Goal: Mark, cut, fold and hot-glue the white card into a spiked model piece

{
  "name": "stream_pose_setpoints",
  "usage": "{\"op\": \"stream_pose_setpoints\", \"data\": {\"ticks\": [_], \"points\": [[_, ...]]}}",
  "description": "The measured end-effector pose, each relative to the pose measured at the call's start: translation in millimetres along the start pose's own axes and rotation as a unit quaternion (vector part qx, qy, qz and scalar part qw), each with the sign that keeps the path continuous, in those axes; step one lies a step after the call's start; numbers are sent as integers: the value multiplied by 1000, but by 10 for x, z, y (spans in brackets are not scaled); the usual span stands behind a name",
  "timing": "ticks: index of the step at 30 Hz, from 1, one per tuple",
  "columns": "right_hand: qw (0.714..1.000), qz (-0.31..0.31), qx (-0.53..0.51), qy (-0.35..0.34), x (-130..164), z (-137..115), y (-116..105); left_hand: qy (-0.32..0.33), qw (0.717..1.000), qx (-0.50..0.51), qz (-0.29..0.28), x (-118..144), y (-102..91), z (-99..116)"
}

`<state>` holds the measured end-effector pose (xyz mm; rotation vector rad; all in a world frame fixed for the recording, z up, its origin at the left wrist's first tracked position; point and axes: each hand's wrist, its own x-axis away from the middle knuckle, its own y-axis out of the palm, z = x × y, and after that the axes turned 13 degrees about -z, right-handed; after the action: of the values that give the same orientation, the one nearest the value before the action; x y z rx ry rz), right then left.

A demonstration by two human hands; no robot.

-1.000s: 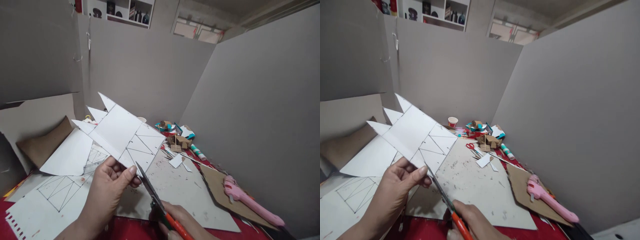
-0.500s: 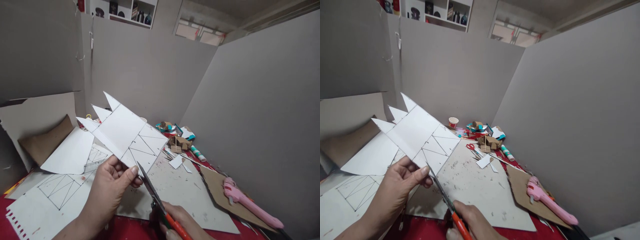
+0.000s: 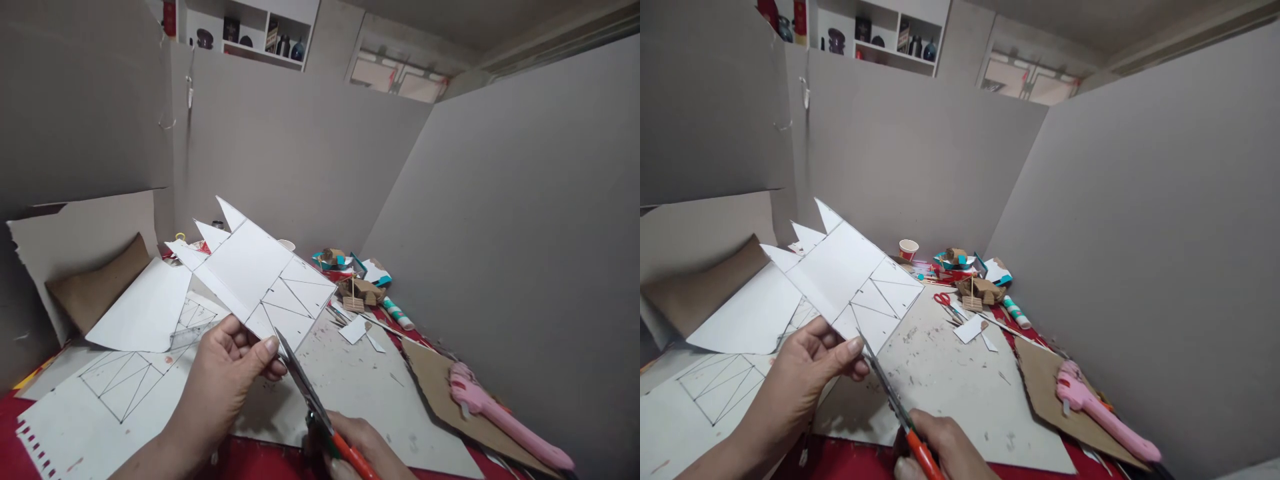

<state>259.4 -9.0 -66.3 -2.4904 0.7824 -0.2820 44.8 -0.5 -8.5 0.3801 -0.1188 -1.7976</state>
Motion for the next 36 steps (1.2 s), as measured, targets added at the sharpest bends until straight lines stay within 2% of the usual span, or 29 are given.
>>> {"op": "stream_pose_setpoints", "data": {"ticks": [13, 24, 36], "points": [[1000, -8, 11, -22, -2, 84, 14, 0, 1000, 3, -7, 4, -12, -30], [1000, 9, 5, -3, 0, 70, 37, 0, 1000, 1, -13, 1, -22, -39], [999, 14, -40, -21, 14, 121, 65, -4, 1000, 10, -18, 4, -24, -37]]}}
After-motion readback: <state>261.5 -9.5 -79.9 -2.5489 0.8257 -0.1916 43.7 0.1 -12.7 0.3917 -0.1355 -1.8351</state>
